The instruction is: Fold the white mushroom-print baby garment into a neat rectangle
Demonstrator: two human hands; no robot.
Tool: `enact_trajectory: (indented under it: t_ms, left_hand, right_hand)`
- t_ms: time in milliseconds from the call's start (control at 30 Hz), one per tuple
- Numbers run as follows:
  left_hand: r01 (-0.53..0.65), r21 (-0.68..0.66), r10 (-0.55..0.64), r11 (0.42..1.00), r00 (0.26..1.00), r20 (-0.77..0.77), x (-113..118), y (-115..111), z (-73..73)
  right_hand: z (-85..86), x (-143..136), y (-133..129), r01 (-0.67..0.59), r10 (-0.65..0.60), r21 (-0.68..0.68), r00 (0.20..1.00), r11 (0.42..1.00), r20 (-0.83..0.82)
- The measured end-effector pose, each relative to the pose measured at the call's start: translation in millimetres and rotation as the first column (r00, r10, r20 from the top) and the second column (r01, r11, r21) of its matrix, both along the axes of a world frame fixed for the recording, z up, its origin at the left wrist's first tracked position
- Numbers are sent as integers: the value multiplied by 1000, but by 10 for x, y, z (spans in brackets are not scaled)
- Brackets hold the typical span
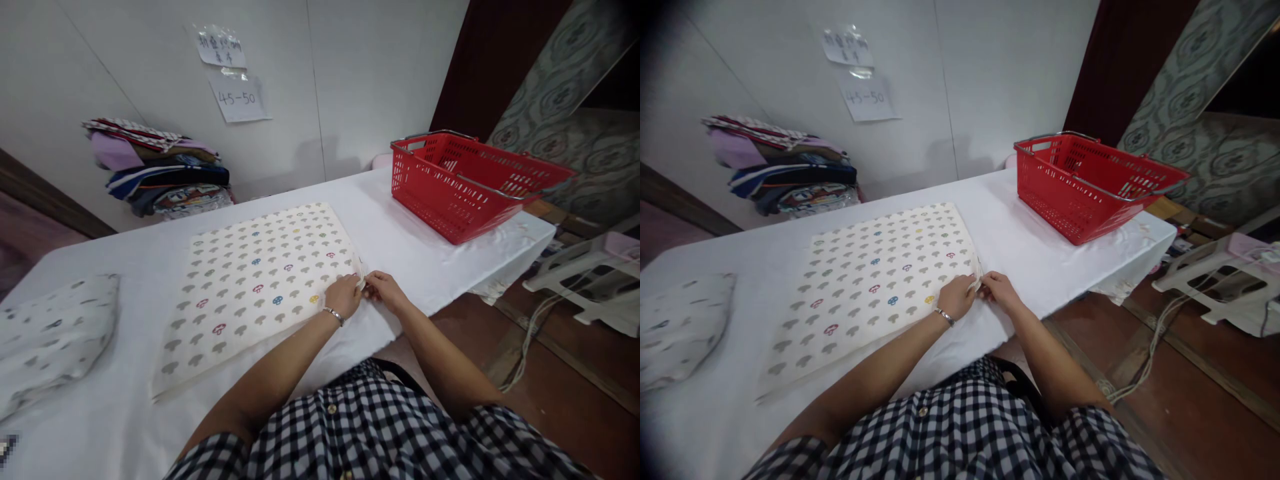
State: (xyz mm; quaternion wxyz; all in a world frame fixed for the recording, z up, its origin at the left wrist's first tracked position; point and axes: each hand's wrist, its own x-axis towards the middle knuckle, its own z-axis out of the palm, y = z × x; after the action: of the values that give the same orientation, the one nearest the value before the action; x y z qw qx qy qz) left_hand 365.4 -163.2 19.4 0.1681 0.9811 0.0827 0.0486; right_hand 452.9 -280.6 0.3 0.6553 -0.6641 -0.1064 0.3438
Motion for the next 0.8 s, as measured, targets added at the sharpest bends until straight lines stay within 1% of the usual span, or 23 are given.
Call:
enact_trajectory:
  t_ms: [200, 333, 433, 500, 600, 667, 800]
  left_hand:
    - [-32, -45, 34, 998, 999, 27, -12, -27, 8]
    - [-33, -41, 33, 999, 999, -1, -10, -52, 18]
    - [-38, -36, 37, 999, 999, -16, 12, -20, 13]
    - [-69, -47, 69, 997, 998, -1, 32, 32, 25]
    - [-140, -68, 143, 988, 989, 33, 61, 117, 85]
    - [-164, -73, 167, 984, 985, 43, 70, 152, 135]
    - [-145, -64, 148, 987, 988, 43, 62, 143, 175]
  right_hand:
    - [0, -14, -2, -39, 40, -14, 999, 999, 15]
    - [-7, -15, -10, -43, 43, 4, 996, 999, 77]
    - [24, 0, -34, -73, 73, -8, 991, 997, 111]
    - [42, 32, -58, -43, 55, -92, 990, 995, 133]
    - [34, 104, -85, 33, 10, -247, 985, 969, 172]
    - [10, 148, -78, 7, 42, -296, 986, 955, 160]
    - [-14, 188, 15, -96, 148, -364, 982, 926, 117]
